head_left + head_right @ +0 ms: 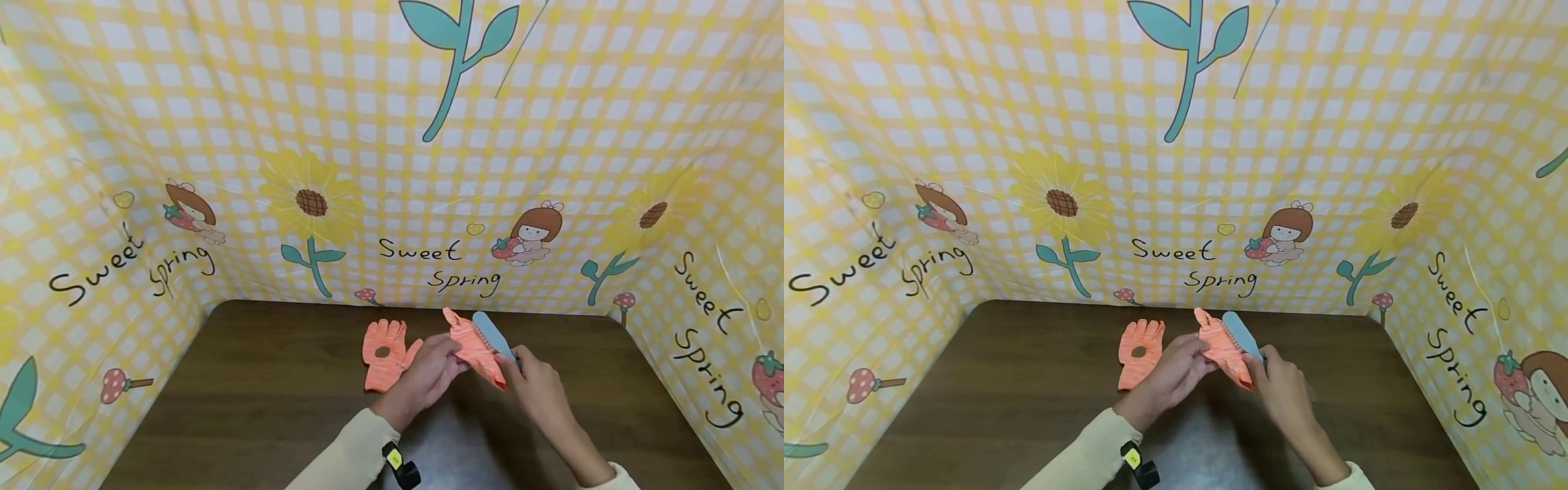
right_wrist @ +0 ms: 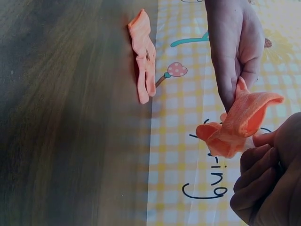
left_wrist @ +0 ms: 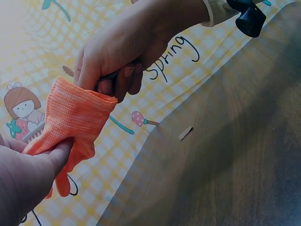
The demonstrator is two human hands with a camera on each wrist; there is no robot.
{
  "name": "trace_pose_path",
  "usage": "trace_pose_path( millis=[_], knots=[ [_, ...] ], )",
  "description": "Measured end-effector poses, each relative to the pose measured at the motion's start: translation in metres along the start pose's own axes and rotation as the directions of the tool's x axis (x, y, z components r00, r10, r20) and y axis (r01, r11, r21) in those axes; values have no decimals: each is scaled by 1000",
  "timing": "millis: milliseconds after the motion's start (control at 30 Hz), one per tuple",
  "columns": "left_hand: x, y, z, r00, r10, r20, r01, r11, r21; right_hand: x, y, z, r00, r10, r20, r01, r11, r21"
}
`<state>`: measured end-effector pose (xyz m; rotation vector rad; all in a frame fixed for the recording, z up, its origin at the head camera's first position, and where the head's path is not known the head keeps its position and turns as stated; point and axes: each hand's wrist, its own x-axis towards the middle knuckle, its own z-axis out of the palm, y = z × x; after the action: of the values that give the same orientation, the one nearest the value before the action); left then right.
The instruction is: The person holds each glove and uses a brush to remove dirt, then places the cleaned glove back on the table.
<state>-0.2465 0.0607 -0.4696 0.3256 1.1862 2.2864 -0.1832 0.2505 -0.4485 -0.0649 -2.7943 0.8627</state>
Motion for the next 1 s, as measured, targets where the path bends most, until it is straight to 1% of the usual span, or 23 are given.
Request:
trace_pose_path(
  millis=[167, 233, 367, 433, 500, 533, 600, 667, 733, 833, 1000],
  knots=[
    [2, -2, 1, 1000, 9, 17, -9, 1000, -6, 2, 5, -3, 999, 46, 16, -46, 999, 18],
    [2, -2, 1, 1000, 21, 16, -21, 1000, -14, 4, 7, -5, 998, 61, 3, -61, 998, 26],
    [2, 1, 0, 1000, 30, -7, -30, 999, -29, 6, 9, -8, 997, 79, -27, -78, 996, 50],
    [2, 2, 0, 1000, 28, -13, -28, 999, -21, 5, 7, -9, 998, 65, -12, -64, 995, 79],
    [3, 3, 0, 1000, 19, -21, -19, 1000, -17, 4, 3, -9, 999, 35, 22, -37, 994, 104],
    [3, 3, 0, 1000, 21, -15, -21, 1000, -12, 3, 1, -9, 999, 16, 40, -20, 994, 106],
    [4, 3, 1, 1000, 29, -4, -29, 1000, -6, 2, -3, -6, 997, -16, 75, 9, 995, 95],
    [4, 4, 1, 999, 34, -5, -34, 999, -5, 1, -6, -4, 995, -33, 90, 27, 997, 65],
    [4, 3, 1, 999, 39, 1, -39, 999, 3, 0, -6, -1, 995, -35, 89, 32, 999, 30],
    [4, 3, 1, 1000, 31, 1, -31, 999, 7, 0, -4, 1, 998, -27, 60, 27, 1000, 7],
    [4, 3, 2, 1000, 1, -12, -1, 1000, 21, 2, 0, 1, 999, -24, 27, 24, 1000, 11]
  ],
)
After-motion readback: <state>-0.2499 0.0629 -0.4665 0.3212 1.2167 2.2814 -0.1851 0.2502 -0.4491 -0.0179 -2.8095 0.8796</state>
